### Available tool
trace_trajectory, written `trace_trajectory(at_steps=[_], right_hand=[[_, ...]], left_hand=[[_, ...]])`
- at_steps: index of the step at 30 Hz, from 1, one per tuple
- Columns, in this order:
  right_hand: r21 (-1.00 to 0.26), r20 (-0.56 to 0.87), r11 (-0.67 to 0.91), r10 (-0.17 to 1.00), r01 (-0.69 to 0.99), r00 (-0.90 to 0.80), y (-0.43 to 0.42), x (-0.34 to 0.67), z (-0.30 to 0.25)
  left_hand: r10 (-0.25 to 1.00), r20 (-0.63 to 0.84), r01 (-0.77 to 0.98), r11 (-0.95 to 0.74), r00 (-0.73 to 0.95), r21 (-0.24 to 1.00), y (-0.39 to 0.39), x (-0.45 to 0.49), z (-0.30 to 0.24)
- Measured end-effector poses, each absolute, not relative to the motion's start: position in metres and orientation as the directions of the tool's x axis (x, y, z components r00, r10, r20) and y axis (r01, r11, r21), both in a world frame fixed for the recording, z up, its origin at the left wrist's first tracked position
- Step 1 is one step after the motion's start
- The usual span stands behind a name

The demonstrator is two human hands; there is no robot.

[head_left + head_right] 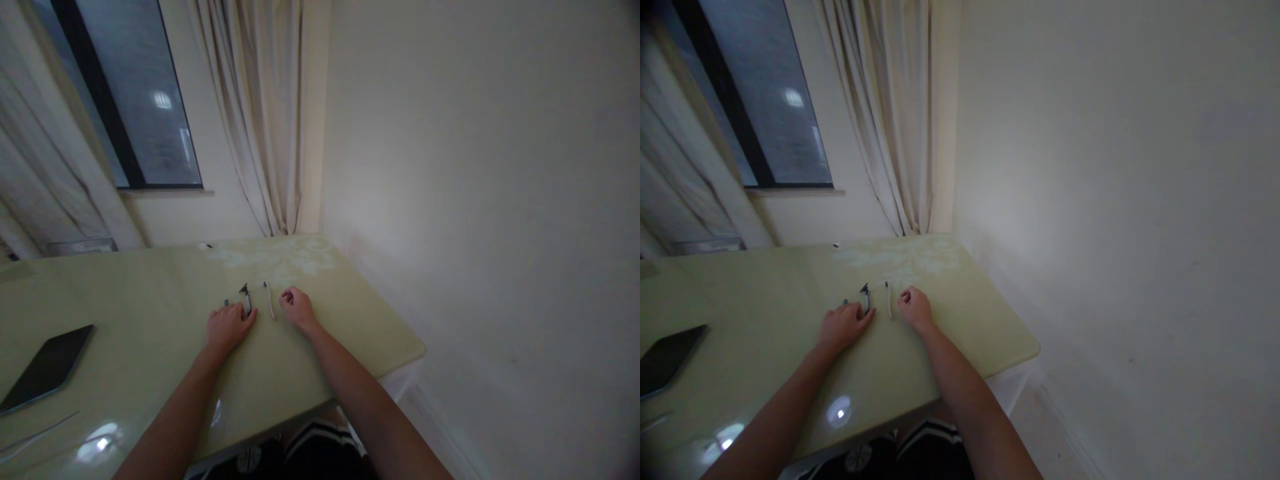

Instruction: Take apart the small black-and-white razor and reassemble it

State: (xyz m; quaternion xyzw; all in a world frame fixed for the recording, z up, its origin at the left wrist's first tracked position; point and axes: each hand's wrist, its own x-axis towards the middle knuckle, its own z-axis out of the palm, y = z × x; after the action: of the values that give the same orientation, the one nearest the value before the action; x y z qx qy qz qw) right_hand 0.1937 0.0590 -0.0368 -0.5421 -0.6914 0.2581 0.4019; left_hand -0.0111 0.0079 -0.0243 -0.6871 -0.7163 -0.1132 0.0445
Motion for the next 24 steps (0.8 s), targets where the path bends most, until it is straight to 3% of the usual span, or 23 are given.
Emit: trace_trajectory(at_steps=[17, 21, 24], right_hand=[[-0.8, 0.295, 0.31, 0.949, 0.513, -0.114, 0.056, 0.196, -0.035], [-0.818, 0.314, 0.331, 0.942, 0.47, -0.116, 0.055, 0.197, -0.034], [-0.848, 0.35, 0.37, 0.928, 0.38, -0.123, 0.057, 0.198, -0.034]], left_hand=[[0.971, 0.23, 0.997, 0.049, -0.062, 0.062, 0.007, -0.007, -0.021], [0.936, 0.34, 0.992, 0.06, -0.094, 0.109, 0.006, -0.007, -0.016], [0.871, 0.489, 0.985, -0.043, -0.045, 0.166, 0.005, 0.001, -0.016]])
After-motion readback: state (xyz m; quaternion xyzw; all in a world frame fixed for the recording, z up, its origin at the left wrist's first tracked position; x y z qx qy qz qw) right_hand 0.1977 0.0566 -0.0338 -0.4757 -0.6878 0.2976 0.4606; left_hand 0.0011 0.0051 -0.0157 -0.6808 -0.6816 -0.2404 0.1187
